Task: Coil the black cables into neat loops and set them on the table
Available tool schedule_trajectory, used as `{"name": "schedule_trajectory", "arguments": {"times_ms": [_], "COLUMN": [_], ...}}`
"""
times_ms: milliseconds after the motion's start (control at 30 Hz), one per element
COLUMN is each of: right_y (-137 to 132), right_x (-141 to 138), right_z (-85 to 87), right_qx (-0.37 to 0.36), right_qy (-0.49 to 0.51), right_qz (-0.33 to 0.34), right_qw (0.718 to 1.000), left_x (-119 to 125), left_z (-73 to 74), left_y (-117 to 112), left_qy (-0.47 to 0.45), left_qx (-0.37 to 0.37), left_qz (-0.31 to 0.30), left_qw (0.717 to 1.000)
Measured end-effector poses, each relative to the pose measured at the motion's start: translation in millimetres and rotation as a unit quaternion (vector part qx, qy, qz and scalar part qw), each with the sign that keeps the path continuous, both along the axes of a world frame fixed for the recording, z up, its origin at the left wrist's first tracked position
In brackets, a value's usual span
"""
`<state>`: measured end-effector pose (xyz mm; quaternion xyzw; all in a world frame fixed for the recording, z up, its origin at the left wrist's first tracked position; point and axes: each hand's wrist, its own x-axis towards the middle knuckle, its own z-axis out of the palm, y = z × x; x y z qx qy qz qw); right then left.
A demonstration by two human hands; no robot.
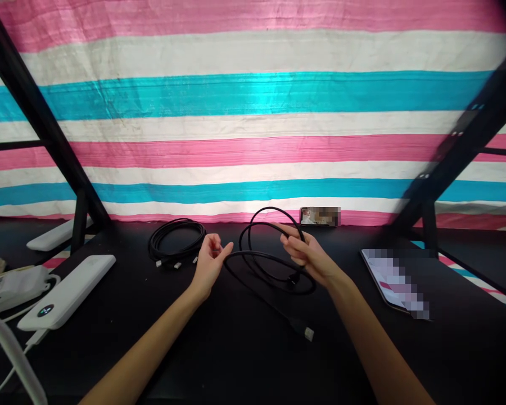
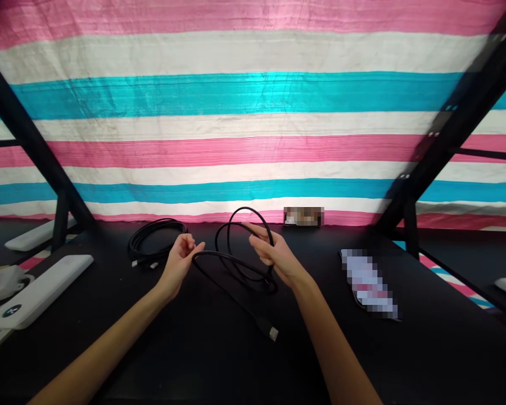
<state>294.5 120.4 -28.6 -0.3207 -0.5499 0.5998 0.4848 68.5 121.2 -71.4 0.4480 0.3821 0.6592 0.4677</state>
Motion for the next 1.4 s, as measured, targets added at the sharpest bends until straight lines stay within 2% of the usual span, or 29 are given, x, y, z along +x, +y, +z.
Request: {"name": "schedule_trajectory", "arguments": {"times_ms": [67,133,200,300,367,433,533,600,667,767,867,933,1033,1133,1267,1400], "right_y": [-3,-6,-9,-13,-16,-20,-25,-27,-28,-29,-30,-31,-33,-30,-21,-11], "right_x": [-3,-6,-9,-15,-22,-30,-43,-48,-52,-55,-59,-63,-65,-61,-47,-40], "right_z": [-0.6,-0.8,-0.3,0.7,-0.2,-3.1,-10.0,-14.5,-18.0,-22.7,-29.5,-34.2,-36.3,-29.5,-17.9,-15.1], "right_qx": [0.039,0.086,0.111,0.103,0.104,0.115,0.134,0.153,0.176,0.210,0.230,0.248,0.285,0.297,0.309,0.261], "right_qy": [-0.051,-0.099,-0.146,-0.201,-0.236,-0.280,-0.347,-0.385,-0.422,-0.457,-0.470,-0.477,-0.475,-0.411,-0.285,-0.176], "right_qz": [0.026,0.080,0.153,0.261,0.298,0.303,0.262,0.221,0.180,0.121,0.097,0.098,0.096,0.067,-0.015,-0.096], "right_qw": [0.998,0.988,0.971,0.939,0.919,0.904,0.890,0.883,0.871,0.856,0.847,0.837,0.827,0.859,0.907,0.944], "left_x": [0,1,3,5,5,4,3,2,1,1,0,-1,-4,-5,-6,-5], "left_z": [-2.6,-5.5,-9.3,-15.0,-15.7,-12.7,-4.7,-0.5,1.9,3.8,4.6,3.6,0.7,0.6,3.1,-0.5], "left_y": [-1,-2,-2,-4,-4,-3,-2,-2,-2,-3,-4,-3,-2,-2,-2,0], "left_qy": [0.036,0.051,0.052,0.022,-0.033,-0.113,-0.205,-0.216,-0.204,-0.194,-0.178,-0.114,0.016,0.086,0.148,0.225], "left_qx": [0.010,-0.010,-0.051,-0.123,-0.157,-0.178,-0.206,-0.233,-0.253,-0.259,-0.277,-0.270,-0.194,-0.126,-0.102,-0.083], "left_qz": [0.038,0.030,-0.002,-0.069,-0.126,-0.184,-0.256,-0.283,-0.289,-0.271,-0.249,-0.240,-0.234,-0.201,-0.136,-0.071], "left_qw": [0.999,0.998,0.997,0.990,0.979,0.960,0.922,0.905,0.901,0.907,0.911,0.925,0.953,0.968,0.974,0.968]}}
